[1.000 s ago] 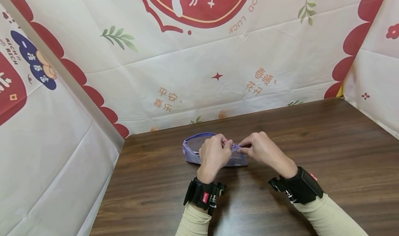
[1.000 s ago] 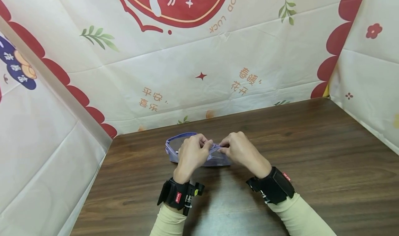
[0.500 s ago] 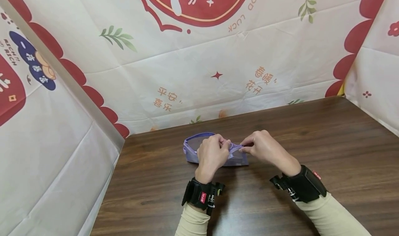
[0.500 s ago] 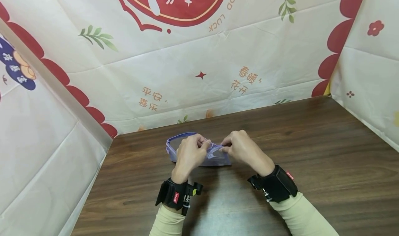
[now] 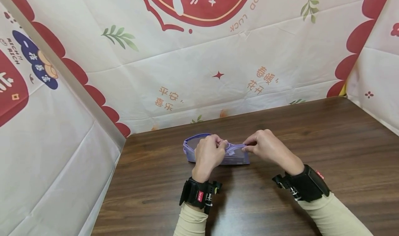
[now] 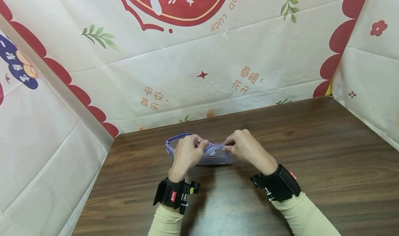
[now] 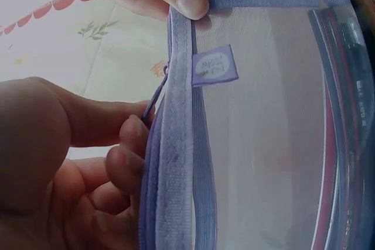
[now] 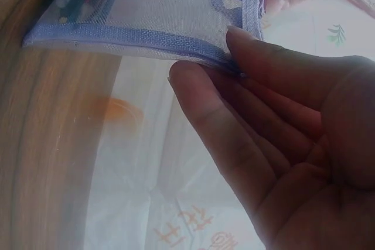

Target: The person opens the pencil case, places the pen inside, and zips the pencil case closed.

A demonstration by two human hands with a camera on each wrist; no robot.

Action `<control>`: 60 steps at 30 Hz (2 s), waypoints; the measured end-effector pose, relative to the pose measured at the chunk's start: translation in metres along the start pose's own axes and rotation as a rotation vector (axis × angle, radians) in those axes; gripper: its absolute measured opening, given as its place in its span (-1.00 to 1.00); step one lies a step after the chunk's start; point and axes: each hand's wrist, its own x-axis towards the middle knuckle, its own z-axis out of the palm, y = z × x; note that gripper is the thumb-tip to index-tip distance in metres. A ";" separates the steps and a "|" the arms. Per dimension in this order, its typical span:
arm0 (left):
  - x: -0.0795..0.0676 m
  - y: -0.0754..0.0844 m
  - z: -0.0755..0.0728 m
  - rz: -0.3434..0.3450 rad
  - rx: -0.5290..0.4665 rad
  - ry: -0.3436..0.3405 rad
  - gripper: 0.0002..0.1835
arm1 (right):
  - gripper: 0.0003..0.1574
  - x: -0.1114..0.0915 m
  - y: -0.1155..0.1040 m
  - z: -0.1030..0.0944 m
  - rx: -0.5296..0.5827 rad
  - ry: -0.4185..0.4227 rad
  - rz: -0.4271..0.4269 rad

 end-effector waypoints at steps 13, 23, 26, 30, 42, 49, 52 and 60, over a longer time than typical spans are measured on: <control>-0.001 -0.010 -0.010 0.018 -0.134 0.005 -0.74 | -0.91 -0.001 0.003 -0.005 -0.007 -0.007 0.034; -0.001 -0.016 -0.016 -0.030 -0.163 -0.039 -0.73 | -0.90 -0.003 0.005 -0.009 -0.002 -0.039 0.071; 0.000 -0.018 -0.018 -0.061 -0.155 -0.037 -0.73 | -0.91 -0.002 0.007 -0.009 0.004 -0.048 0.094; 0.001 -0.020 -0.021 -0.101 -0.158 -0.040 -0.73 | -0.91 -0.002 0.008 -0.011 0.021 -0.069 0.132; 0.003 -0.026 -0.029 -0.148 -0.150 -0.013 -0.71 | -0.90 -0.003 0.011 -0.018 0.004 -0.064 0.139; 0.003 -0.031 -0.030 -0.163 -0.181 -0.041 -0.73 | -0.90 -0.003 0.012 -0.018 0.018 -0.086 0.140; 0.003 -0.033 -0.032 -0.180 -0.208 -0.048 -0.74 | -0.89 -0.003 0.013 -0.019 0.017 -0.095 0.142; 0.003 -0.035 -0.033 -0.167 -0.235 -0.059 -0.76 | -0.87 -0.003 0.015 -0.021 0.018 -0.121 0.151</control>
